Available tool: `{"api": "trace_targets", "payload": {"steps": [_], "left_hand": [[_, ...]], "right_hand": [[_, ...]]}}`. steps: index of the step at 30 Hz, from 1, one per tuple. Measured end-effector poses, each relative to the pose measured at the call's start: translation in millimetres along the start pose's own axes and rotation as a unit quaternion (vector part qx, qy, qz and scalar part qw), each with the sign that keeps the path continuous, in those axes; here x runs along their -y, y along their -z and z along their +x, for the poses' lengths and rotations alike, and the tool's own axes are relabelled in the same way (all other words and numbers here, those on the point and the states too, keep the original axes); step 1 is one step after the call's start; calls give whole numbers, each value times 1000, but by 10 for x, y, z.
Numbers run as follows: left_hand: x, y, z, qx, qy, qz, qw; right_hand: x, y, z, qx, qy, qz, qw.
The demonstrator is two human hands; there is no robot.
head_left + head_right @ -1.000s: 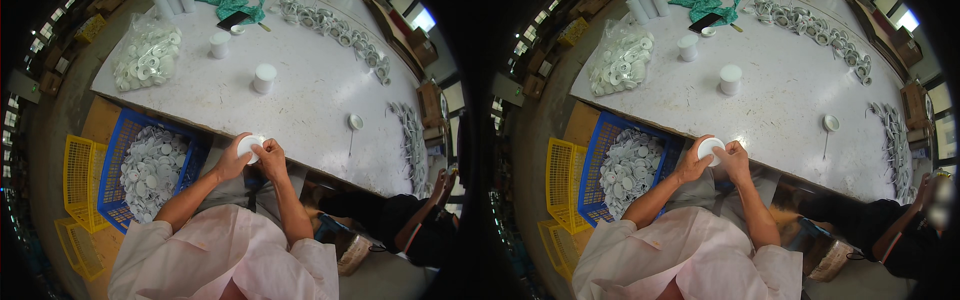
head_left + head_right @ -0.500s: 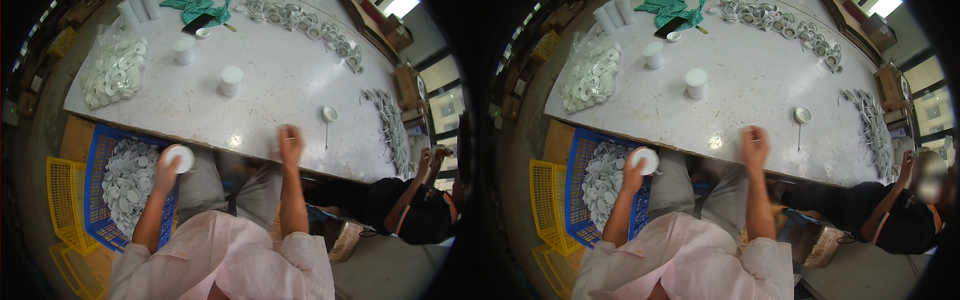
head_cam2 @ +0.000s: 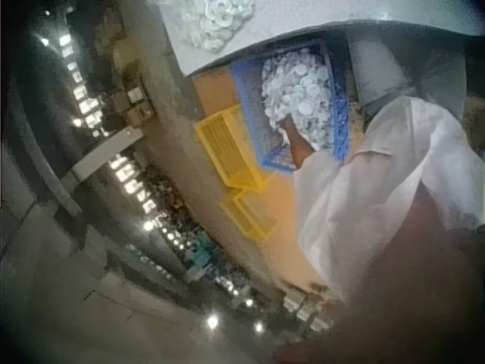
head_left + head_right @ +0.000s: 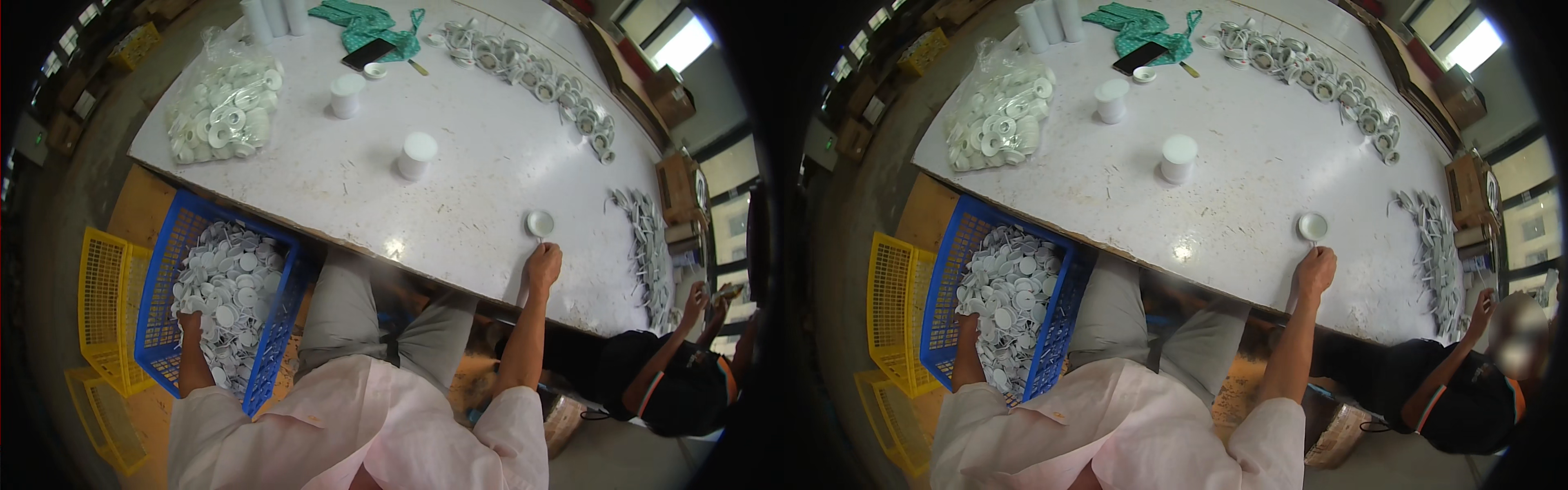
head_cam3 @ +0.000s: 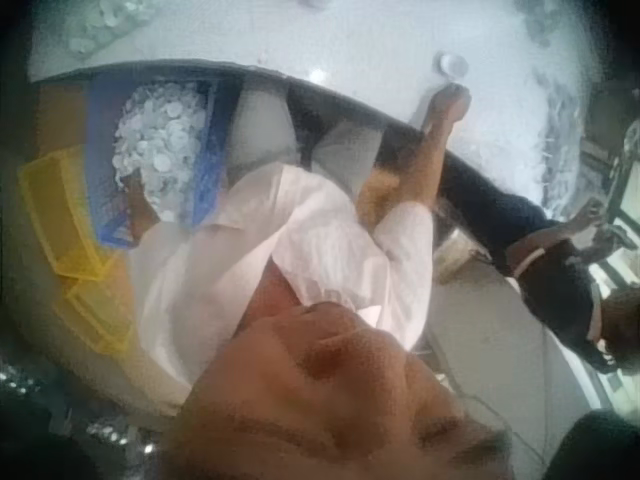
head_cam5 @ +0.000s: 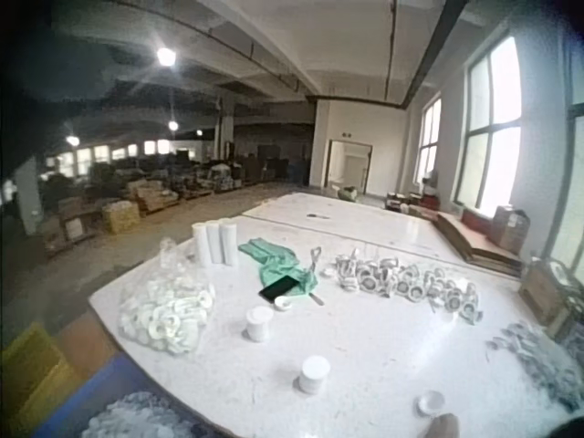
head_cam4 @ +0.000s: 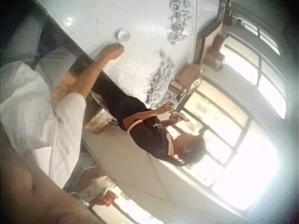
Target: The person assembles small lights by taking housings from a basket, picking circular diffuser discs from a stack, fitting each disc onto a housing by hand, and placing the assembled lights onto the table.
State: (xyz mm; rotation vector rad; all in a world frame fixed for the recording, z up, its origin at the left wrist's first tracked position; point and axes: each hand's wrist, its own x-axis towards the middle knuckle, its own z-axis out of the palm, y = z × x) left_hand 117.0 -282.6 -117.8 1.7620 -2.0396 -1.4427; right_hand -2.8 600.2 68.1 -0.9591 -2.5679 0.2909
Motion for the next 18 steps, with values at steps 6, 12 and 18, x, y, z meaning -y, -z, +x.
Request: {"api": "trace_targets", "payload": {"steps": [6, 12, 18], "left_hand": [[-165, -1084, -1078, 190, -332, -32, 923], [-1576, -1898, -3902, 579, -310, -151, 739], [-2029, -2090, -4310, 487, -420, -149, 751]], "right_hand": [[520, -26, -553, 5, 50, 218, 975], [1556, 20, -1516, 311, 68, 531, 785], [1991, 80, -2001, 445, 103, 511, 728]]}}
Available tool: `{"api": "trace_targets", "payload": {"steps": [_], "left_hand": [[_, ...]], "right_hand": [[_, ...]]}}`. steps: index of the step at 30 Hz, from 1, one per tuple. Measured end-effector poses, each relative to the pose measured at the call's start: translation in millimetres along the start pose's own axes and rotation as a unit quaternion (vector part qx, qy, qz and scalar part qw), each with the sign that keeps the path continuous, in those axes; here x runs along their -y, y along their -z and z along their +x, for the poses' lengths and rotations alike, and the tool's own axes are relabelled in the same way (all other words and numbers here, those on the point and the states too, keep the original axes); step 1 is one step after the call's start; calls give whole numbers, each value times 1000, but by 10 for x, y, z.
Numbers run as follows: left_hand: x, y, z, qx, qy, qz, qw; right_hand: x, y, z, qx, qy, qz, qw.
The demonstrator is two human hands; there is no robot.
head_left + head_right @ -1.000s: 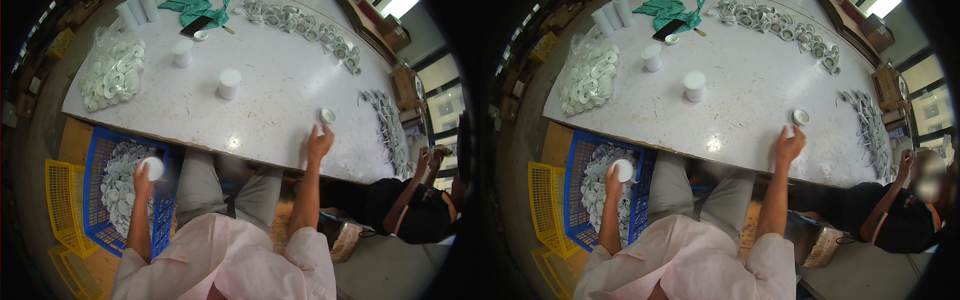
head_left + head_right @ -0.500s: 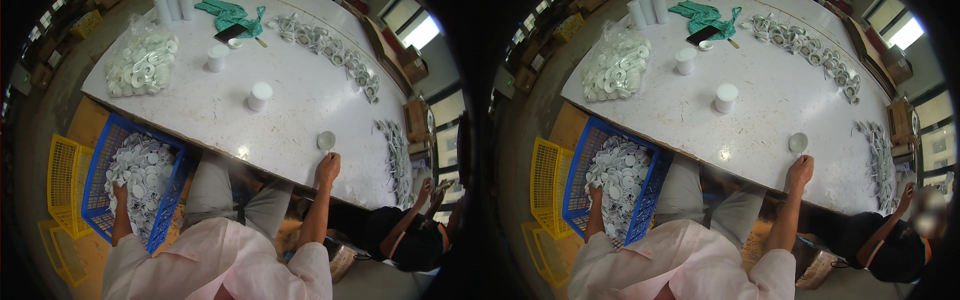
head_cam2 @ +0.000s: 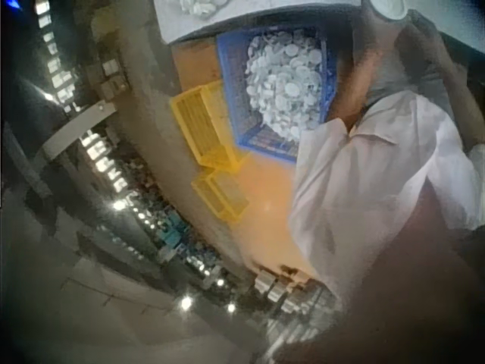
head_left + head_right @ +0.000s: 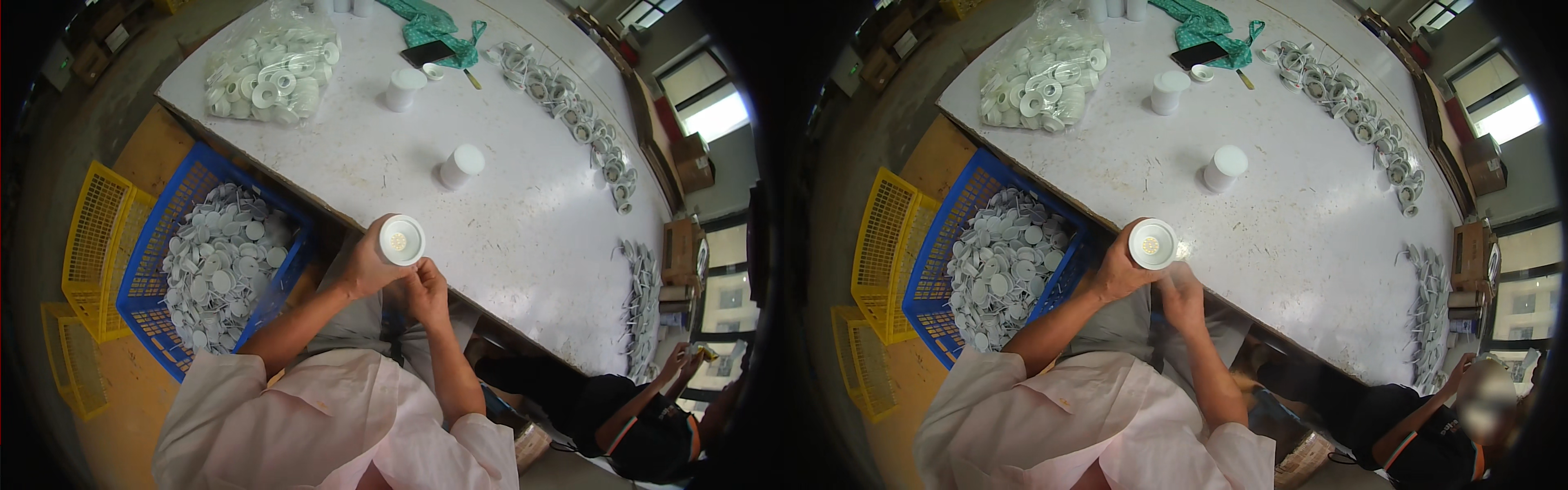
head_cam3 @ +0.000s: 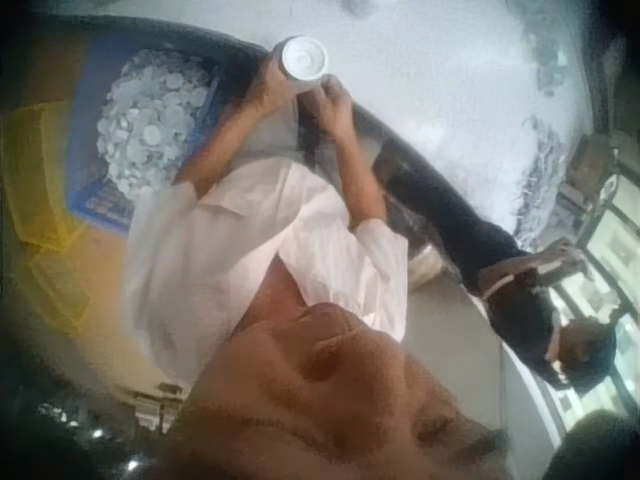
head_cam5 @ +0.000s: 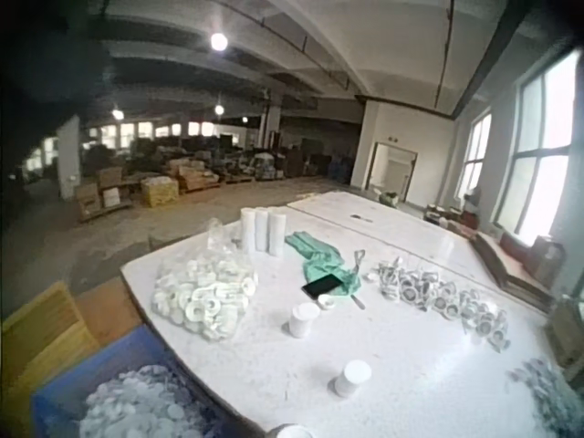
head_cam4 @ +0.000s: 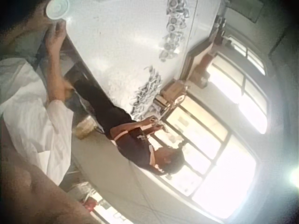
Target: The person assembles small lights by taking housings from a basket, picking circular diffuser discs from a stack, fitting each disc onto a housing by hand, and placing the assembled lights onto the table.
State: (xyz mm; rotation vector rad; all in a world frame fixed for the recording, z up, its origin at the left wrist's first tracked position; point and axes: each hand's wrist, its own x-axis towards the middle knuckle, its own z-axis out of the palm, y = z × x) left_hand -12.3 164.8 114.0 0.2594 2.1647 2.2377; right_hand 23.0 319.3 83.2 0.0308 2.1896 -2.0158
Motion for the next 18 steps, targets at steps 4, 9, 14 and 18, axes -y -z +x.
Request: {"api": "trace_targets", "payload": {"steps": [4, 9, 14, 18], "left_hand": [[18, 250, -92, -41, -8, 27, 999], [145, 330, -242, -35, 51, 0, 998], [285, 313, -418, -34, 31, 41, 998], [321, 333, -457, -23, 38, 40, 998]], "right_hand": [[282, 180, 325, -33, -62, 5, 998], [611, 757, 1305, -287, -67, 33, 955], [748, 747, 1683, -264, -132, -41, 955], [591, 806, 1680, -233, -93, 53, 967]]}}
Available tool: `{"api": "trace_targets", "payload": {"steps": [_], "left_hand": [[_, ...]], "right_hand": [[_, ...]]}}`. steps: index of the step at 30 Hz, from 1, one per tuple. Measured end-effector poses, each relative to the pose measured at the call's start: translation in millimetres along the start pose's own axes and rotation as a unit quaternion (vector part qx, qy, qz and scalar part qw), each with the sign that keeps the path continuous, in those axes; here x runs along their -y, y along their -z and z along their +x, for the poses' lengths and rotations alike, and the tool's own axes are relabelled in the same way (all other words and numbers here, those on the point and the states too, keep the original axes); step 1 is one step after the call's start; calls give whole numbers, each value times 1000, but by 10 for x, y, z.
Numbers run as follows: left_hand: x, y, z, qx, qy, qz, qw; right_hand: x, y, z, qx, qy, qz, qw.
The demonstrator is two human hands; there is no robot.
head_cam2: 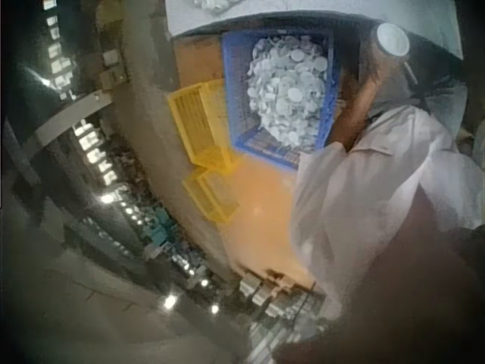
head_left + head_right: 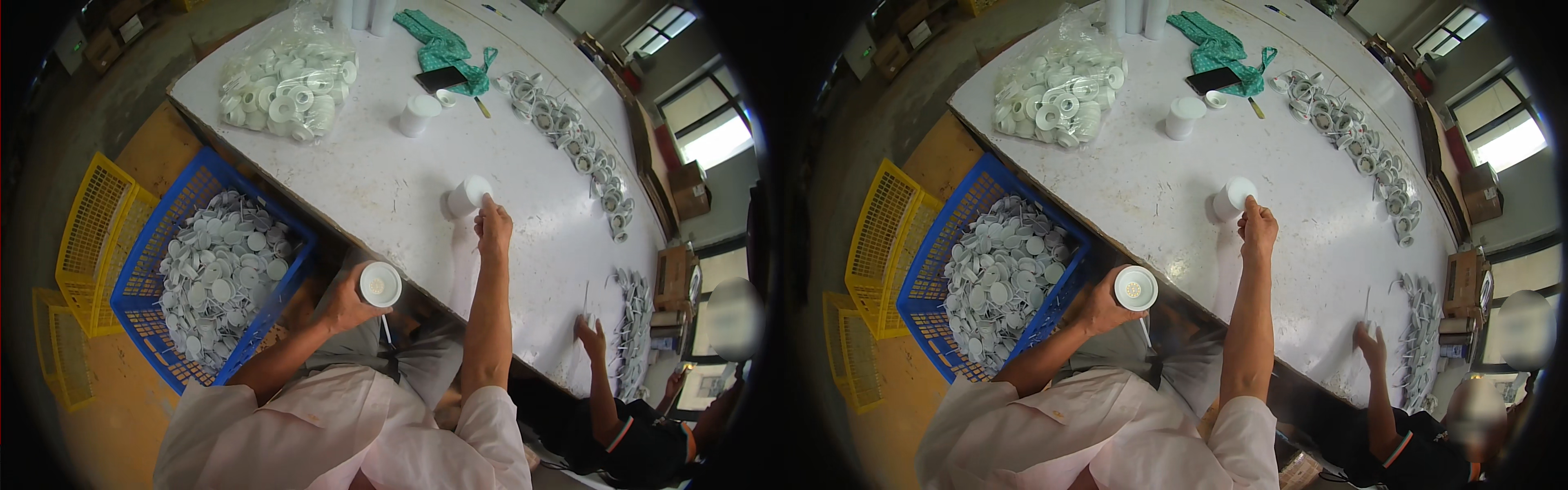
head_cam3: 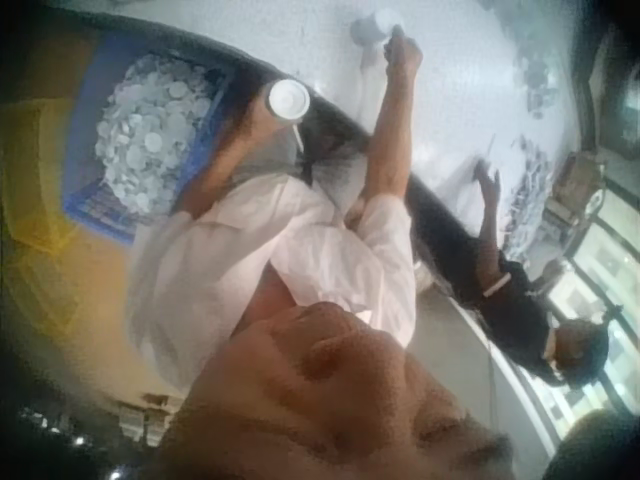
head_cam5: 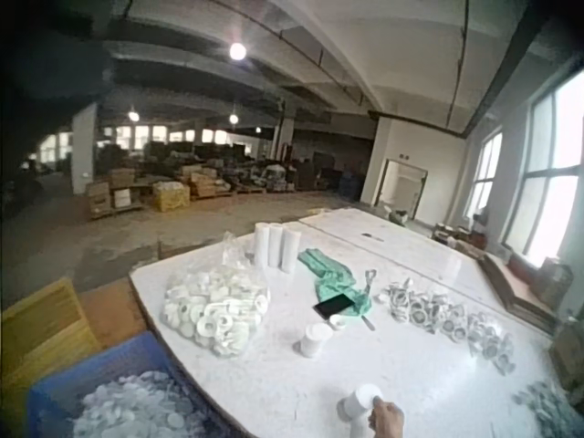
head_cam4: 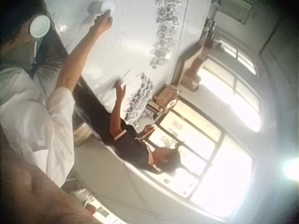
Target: The person assembles small lights by taking housings from a basket, picking circular diffuser discs from a stack, fitting each disc onto a housing by hand, and placing the assembled lights onto the table.
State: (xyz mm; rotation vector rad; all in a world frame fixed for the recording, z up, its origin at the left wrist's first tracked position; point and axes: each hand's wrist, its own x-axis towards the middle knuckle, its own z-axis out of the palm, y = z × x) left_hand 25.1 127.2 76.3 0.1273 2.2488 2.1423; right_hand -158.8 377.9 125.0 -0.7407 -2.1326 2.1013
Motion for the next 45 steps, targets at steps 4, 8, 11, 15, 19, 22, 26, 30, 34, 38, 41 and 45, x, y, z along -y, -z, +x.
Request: {"api": "trace_targets", "payload": {"steps": [4, 8, 11, 15, 19, 22, 26, 30, 34, 38, 41, 45], "left_hand": [[-4, -10, 11, 9, 4, -7, 1000], [-55, -64, 21, 13, -4, 0, 1000], [-113, -103, 8, 15, -5, 5, 1000], [-122, -115, -32, 4, -17, -19, 1000], [-144, -116, 22, 18, -29, 0, 999], [-250, -157, 116, 32, -16, 21, 999], [-327, -246, 248, 47, -12, 26, 998], [-262, -330, 329, 97, 0, 5, 995], [-251, -380, 310, 131, 20, -76, 988], [-334, -416, 263, 124, -8, -16, 992], [-261, -448, 253, 106, 30, -42, 993], [-390, -484, 237, 101, 37, -49, 993]], "right_hand": [[-55, 48, -53, 11, 11, 66, 998], [-18, 61, -91, 11, 9, 98, 995], [55, 93, -126, 14, 14, 82, 996], [13, 228, -260, 1, 23, 104, 994], [-138, 365, -543, 35, 12, 209, 977], [-243, 397, -797, 63, 5, 249, 966], [-361, 400, -1114, 78, -10, 240, 967], [-521, 403, -1379, 139, -28, 191, 971], [-589, 315, -1562, 144, -18, 66, 987], [-590, 235, -1671, 132, -26, 35, 990], [-602, 199, -1691, 125, -14, 24, 992], [-640, 188, -1684, 115, -3, 19, 993]]}}
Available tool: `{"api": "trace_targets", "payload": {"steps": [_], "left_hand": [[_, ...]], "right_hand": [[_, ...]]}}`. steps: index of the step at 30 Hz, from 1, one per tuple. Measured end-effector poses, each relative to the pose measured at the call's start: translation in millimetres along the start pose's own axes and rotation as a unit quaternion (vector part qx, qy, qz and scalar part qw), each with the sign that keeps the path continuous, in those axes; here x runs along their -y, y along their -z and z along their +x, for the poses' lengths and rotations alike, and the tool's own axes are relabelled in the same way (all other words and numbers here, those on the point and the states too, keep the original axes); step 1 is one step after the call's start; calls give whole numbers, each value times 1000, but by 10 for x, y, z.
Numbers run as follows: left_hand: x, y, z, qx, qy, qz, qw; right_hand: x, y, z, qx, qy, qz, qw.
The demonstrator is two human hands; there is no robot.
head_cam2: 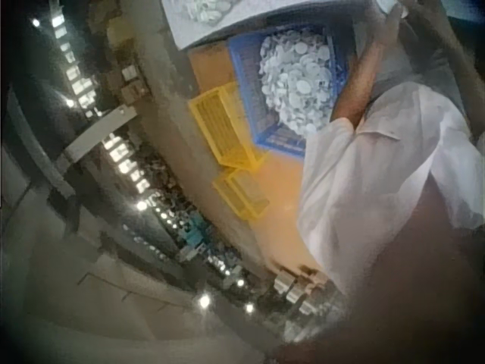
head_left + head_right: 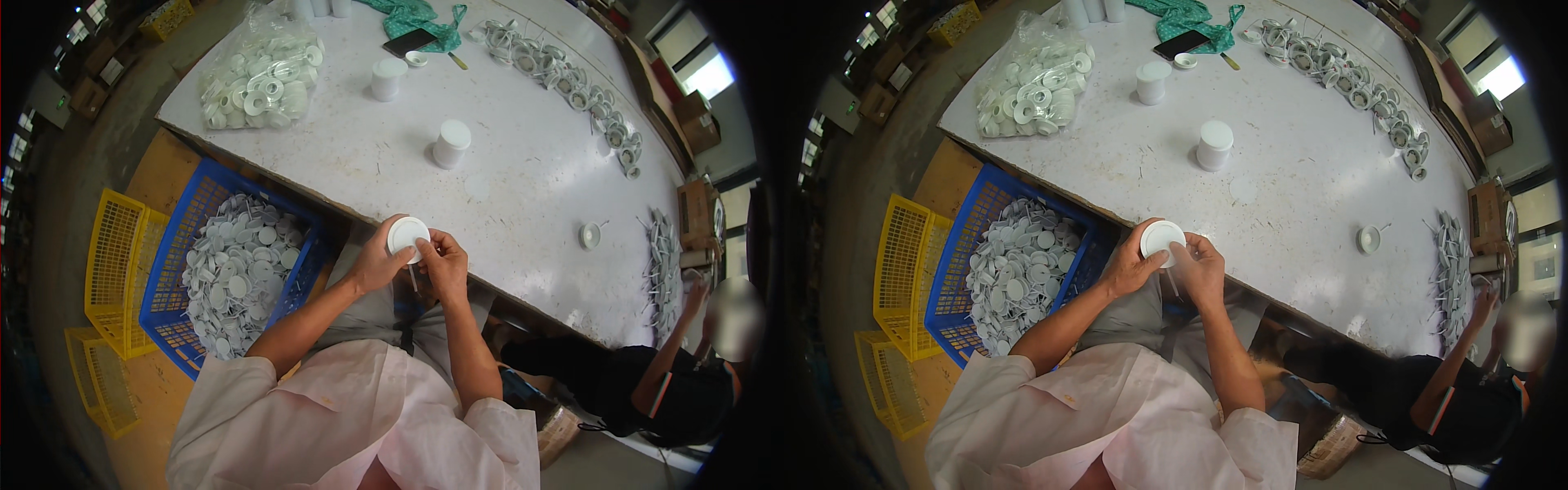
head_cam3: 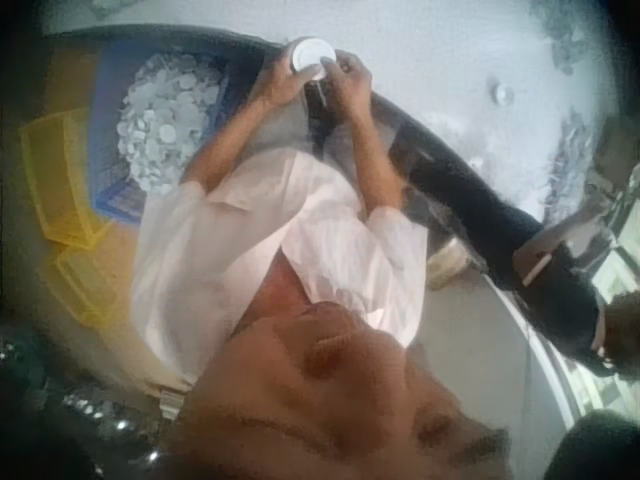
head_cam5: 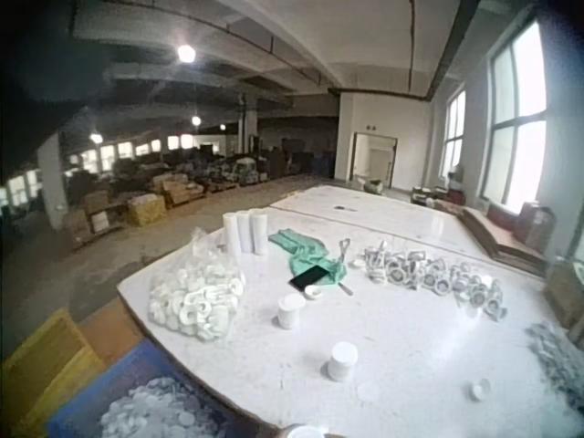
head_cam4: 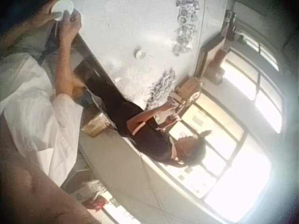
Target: The person assembles small lights by taking housings from a basket, picking circular diffuser discs from a stack, fitting each disc onto a housing by hand, and placing the assembled lights onto the table.
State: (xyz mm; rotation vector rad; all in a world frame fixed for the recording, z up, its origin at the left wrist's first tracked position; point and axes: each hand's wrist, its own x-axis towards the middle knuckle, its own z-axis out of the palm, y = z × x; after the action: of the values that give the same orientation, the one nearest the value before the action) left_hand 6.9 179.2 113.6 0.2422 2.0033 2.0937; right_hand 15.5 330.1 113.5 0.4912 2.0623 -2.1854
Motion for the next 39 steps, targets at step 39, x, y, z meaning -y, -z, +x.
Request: {"api": "trace_targets", "payload": {"steps": [39], "left_hand": [[1154, 2239, -984, -369, 131, -116, 913]], "right_hand": [[-4, 2609, 1110, -472, 328, -487, 658]]}}
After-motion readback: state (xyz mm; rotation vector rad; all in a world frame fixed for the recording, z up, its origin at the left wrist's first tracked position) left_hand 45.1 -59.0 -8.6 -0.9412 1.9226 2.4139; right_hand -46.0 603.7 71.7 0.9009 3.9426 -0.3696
